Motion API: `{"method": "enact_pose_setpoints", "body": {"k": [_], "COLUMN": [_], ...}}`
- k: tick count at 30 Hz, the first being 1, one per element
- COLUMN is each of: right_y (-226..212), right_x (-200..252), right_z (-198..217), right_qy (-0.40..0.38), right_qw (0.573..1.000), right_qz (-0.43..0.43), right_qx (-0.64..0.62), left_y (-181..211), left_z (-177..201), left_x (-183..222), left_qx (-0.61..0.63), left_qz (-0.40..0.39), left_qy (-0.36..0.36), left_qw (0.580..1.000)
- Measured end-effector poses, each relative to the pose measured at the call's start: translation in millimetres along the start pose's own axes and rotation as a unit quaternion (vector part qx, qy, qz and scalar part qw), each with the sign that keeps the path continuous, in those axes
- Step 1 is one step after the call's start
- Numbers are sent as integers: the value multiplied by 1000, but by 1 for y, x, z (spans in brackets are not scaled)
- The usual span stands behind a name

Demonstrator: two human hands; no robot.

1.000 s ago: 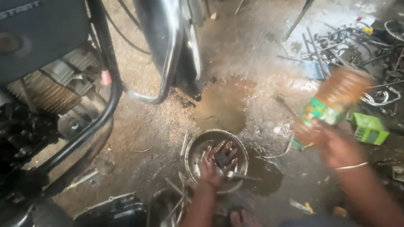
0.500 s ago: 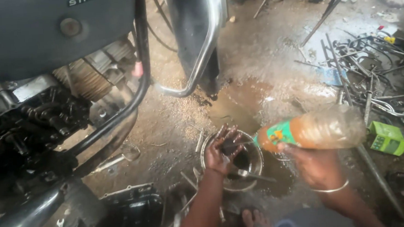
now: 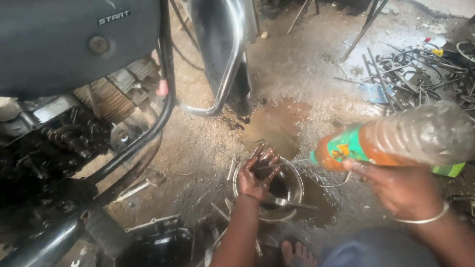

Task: Repairing and cleaning a motorcycle clutch assembly.

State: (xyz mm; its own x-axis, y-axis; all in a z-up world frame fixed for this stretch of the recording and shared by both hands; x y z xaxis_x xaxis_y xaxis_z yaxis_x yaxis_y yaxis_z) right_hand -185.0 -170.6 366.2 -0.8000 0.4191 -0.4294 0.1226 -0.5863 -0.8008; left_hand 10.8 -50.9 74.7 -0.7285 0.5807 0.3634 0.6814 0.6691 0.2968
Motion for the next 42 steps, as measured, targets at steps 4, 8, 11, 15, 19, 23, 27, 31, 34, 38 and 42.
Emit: {"method": "enact_pose_setpoints", "body": {"k": [4, 8, 11, 15, 19, 23, 27, 31, 34, 38, 42], "right_y": [-7, -17, -25, -25, -13, -17, -16, -16, -12, -22, -10], "right_x": [-2, -3, -5, -8, -9, -11, -9, -6, -3, -4, 1], "right_z": [13, 18, 25, 25, 24, 13, 7, 9, 11, 6, 8], "right_qy": [-1, 40, -1, 6, 50, 103, 75, 87, 95, 83, 73], "right_qw": [996, 983, 995, 980, 982, 959, 978, 972, 964, 954, 961], "right_qz": [-27, -68, 18, 3, -45, -101, -19, -16, -21, -29, 0], "right_qx": [-86, -168, -101, -200, -175, -244, -192, -216, -246, -287, -266], "left_y": [-6, -4, -6, -13, 4, 17, 24, 7, 2, 17, 21], "left_z": [8, -2, 3, 8, -31, -51, -68, -39, -26, -50, -50], "left_x": [-8, -1, -13, -19, 16, 30, 51, 22, 9, 34, 35], "left_qx": [6, 17, -13, 4, -100, -142, -201, -230, -189, -171, -187], "left_qz": [0, -2, 4, -11, -59, -77, -64, -97, -120, -67, -46], "left_qy": [9, 41, 94, 57, 139, 76, 75, -67, -111, -81, -119], "left_qw": [1000, 999, 996, 998, 983, 984, 975, 966, 968, 980, 974]}}
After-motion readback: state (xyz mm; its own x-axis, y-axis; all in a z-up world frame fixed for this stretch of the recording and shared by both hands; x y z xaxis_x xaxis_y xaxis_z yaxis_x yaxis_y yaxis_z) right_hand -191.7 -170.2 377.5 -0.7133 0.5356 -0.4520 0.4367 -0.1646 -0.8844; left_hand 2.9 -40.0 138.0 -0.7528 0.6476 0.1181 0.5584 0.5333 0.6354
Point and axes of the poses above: each hand's wrist, its own x-axis away from the middle knuckle, its own z-axis out of the back of the hand, y = z × x, the point moved 1 cm from there along -x, towards the middle knuckle, and after that the axes turned 10 degrees about y, right-handed, at the moved point
